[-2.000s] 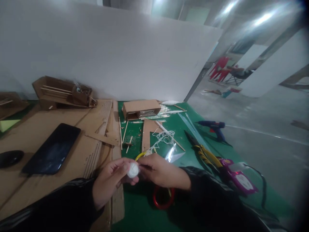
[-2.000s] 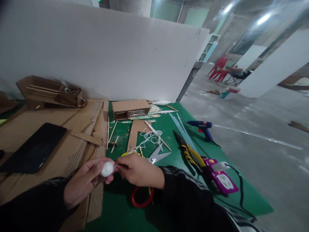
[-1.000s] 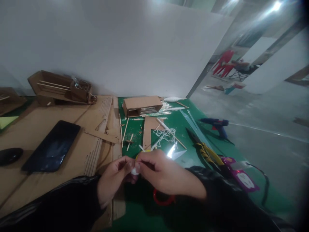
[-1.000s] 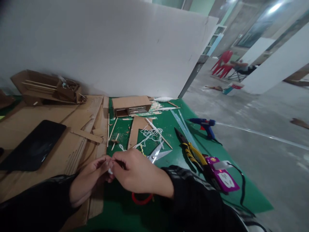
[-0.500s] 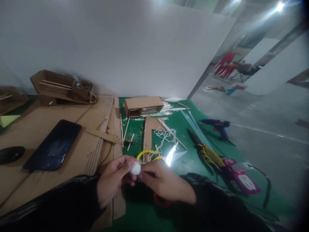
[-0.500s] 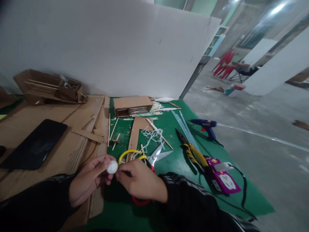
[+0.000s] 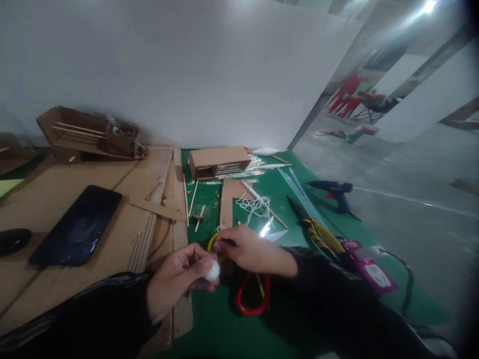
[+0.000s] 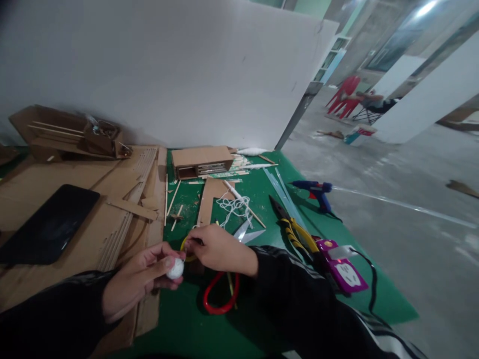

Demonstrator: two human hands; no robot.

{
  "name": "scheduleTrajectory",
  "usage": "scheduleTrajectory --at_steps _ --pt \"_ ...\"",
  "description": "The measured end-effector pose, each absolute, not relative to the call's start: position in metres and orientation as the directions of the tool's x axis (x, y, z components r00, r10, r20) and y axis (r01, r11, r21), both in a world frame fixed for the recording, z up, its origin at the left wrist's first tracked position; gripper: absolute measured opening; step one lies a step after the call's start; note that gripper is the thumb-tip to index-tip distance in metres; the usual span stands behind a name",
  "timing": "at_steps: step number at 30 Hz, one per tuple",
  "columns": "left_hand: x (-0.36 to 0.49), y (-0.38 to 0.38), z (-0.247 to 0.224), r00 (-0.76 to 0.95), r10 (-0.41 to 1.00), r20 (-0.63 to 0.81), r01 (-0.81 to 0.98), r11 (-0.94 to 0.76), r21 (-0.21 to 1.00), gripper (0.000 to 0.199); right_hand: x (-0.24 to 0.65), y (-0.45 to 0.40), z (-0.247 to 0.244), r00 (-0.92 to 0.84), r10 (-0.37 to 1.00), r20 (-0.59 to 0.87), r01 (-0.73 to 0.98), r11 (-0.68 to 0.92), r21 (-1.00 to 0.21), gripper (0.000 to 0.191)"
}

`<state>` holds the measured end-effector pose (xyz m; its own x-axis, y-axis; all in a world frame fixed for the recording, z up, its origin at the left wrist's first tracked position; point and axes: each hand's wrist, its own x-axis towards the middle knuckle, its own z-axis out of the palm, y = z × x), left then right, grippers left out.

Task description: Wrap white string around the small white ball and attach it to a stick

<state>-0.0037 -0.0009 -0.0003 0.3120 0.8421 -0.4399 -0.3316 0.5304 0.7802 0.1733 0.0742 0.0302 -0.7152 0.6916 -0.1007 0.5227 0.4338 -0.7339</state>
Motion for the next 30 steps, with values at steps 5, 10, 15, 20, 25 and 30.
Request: scheduleTrajectory --at_steps 5,10,15,20,25,30 --pt "-0.003 0.002 0.000 0.284 0.852 -0.441 -0.273 0.512 0.814 0.027 0.167 0.084 0.034 -0.732 0.672 -0.113 0.538 0.467 -0.702 0.020" --pt "-0.001 0.004 -0.001 0.257 0.863 -0.435 -0.236 0.493 0.838 0.026 0.161 0.082 0.036 -0.711 0.690 -0.137 0.547 0.420 -0.724 0.026" --pt "-0.001 0.005 -0.001 0.192 0.901 -0.388 -0.317 0.432 0.845 0.020 0.161 0.067 0.052 -0.673 0.720 -0.171 0.529 0.306 -0.792 0.025" --pt "0.000 0.001 0.001 0.177 0.908 -0.381 -0.369 0.419 0.829 0.019 0.160 0.038 0.065 -0.707 0.704 -0.068 0.519 0.451 -0.726 0.019" --pt "0.001 0.000 0.000 0.129 0.918 -0.376 -0.440 0.393 0.808 0.020 0.161 0.020 0.058 -0.709 0.706 -0.006 0.527 0.523 -0.670 0.015" --pt "0.001 0.002 0.001 0.115 0.910 -0.398 -0.524 0.396 0.754 0.021 0.158 0.015 0.046 -0.668 0.744 0.008 0.534 0.486 -0.692 0.023"
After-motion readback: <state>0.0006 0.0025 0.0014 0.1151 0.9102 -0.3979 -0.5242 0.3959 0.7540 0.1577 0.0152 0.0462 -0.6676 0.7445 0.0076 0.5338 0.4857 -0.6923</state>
